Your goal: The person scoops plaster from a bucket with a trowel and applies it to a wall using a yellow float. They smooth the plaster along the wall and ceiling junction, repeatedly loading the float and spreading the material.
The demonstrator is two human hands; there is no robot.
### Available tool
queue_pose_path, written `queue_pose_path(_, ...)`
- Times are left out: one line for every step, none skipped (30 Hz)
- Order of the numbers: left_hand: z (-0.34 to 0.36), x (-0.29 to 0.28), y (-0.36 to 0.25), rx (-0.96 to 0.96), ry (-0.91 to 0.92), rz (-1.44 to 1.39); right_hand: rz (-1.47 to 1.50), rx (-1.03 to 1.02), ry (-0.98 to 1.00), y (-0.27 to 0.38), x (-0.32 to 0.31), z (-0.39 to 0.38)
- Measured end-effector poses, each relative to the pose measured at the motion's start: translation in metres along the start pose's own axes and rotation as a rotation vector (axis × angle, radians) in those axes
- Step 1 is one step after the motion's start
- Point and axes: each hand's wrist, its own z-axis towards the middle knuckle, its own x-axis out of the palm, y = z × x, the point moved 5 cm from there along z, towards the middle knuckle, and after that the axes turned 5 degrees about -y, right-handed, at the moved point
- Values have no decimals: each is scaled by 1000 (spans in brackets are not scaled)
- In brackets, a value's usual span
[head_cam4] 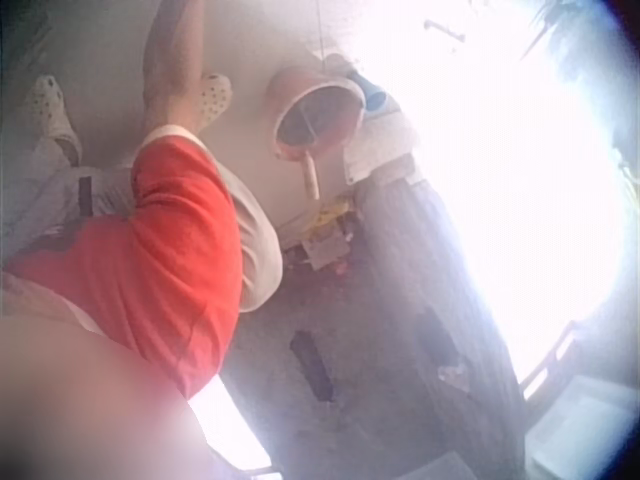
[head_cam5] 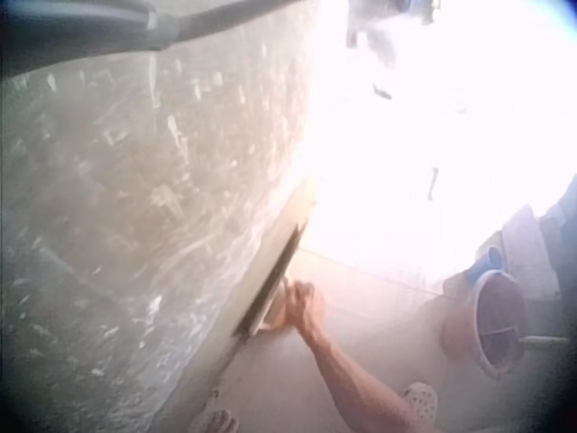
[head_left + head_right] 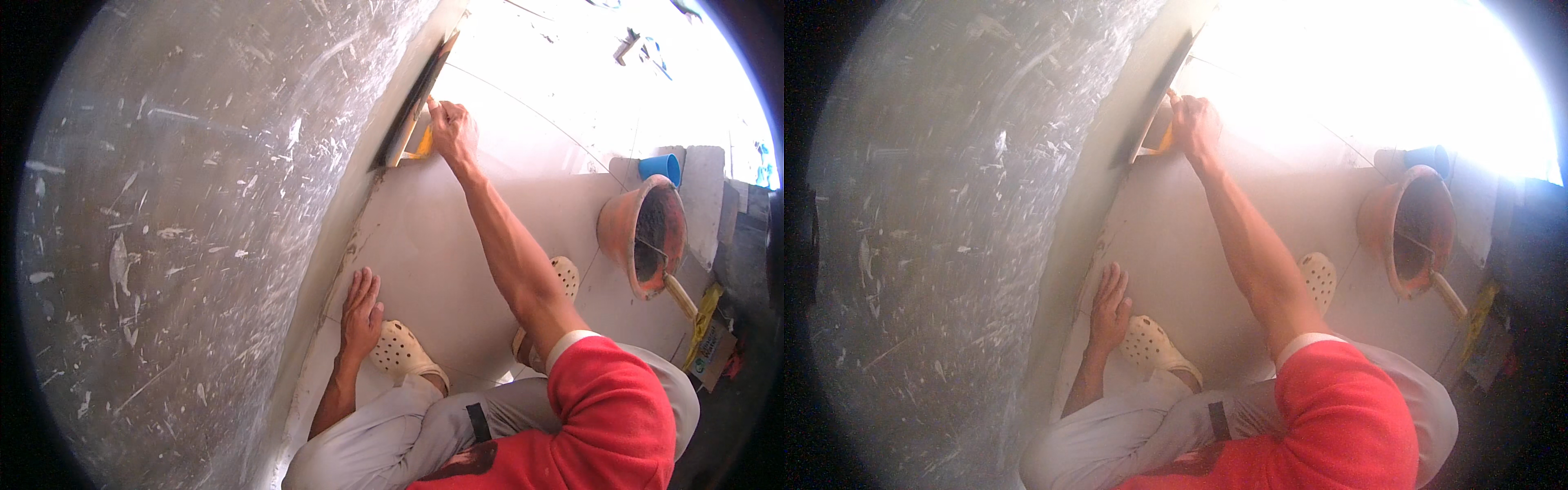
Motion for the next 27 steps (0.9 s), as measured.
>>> queue_pose_path(0, 0, -1, 8, -4, -4, 20, -2, -3, 1, -2, -4)
queue_pose_path(1, 0, 0, 3, -1, -9, 41, -4, -6, 4, -4, -10)
queue_pose_path(1, 0, -1, 11, -4, -3, 63, -5, -10, 8, -7, -16)
queue_pose_path(1, 1, 0, 6, 0, 0, 102, -6, -36, 12, -12, -22)
queue_pose_path(1, 2, 1, -3, 9, 5, 141, -6, -64, 19, -16, -29)
queue_pose_path(1, 2, 1, 7, 3, -2, 180, -8, -91, 26, -21, -36)
queue_pose_path(1, 2, 2, 12, 1, -7, 193, -22, -95, 34, -26, -42)
queue_pose_path(0, 2, 2, 18, -2, -11, 208, -36, -99, 42, -32, -47)
queue_pose_path(0, 3, 3, 21, -2, -10, 228, -60, -110, 51, -37, -52)
queue_pose_path(0, 3, 4, 23, -2, -9, 231, -61, -108, 60, -42, -56)
queue_pose_path(-1, 3, 4, 26, -2, 0, 239, -69, -112, 68, -47, -61)
queue_pose_path(-1, 3, 5, 23, -2, -6, 255, -91, -123, 77, -52, -65)
queue_pose_path(-2, 3, 5, 23, -4, -3, 259, -94, -116, 84, -57, -69)
queue_pose_path(-2, 3, 5, 29, -8, 11, 269, -109, -113, 92, -61, -73)
queue_pose_path(-2, 3, 6, 25, -9, -3, 279, -123, -111, 99, -65, -76)
queue_pose_path(-1, 3, 6, 28, -14, -6, 302, -117, -101, 105, -69, -79)
queue_pose_path(-1, 4, 6, 29, -12, 12, 325, -111, -90, 110, -72, -83)
queue_pose_path(-1, 3, 5, 35, -18, -3, 341, -80, -71, 114, -74, -87)
queue_pose_path(-1, 3, 5, 41, -19, 2, 352, -121, -85, 121, -78, -93)
queue_pose_path(0, 4, 5, 46, -13, 23, 354, -138, -92, 125, -80, -98)
queue_pose_path(0, 4, 6, 35, -1, 8, 368, -164, -102, 129, -83, -104)
queue_pose_path(0, 5, 7, 22, 16, 9, 333, -183, -86, 129, -84, -110)
queue_pose_path(-1, 4, 7, 31, 14, 12, 387, -181, -96, 127, -87, -116)
queue_pose_path(-2, 6, 10, -15, 57, 22, 443, -185, -107, 123, -90, -122)
queue_pose_path(-2, 8, 12, -39, 81, 32, 492, -205, -107, 118, -91, -127)
queue_pose_path(-3, 10, 15, -111, 139, 45, 456, -224, -138, 110, -92, -126)
queue_pose_path(-2, 7, 11, -33, 67, 37, 439, -156, -114, 97, -89, -125)
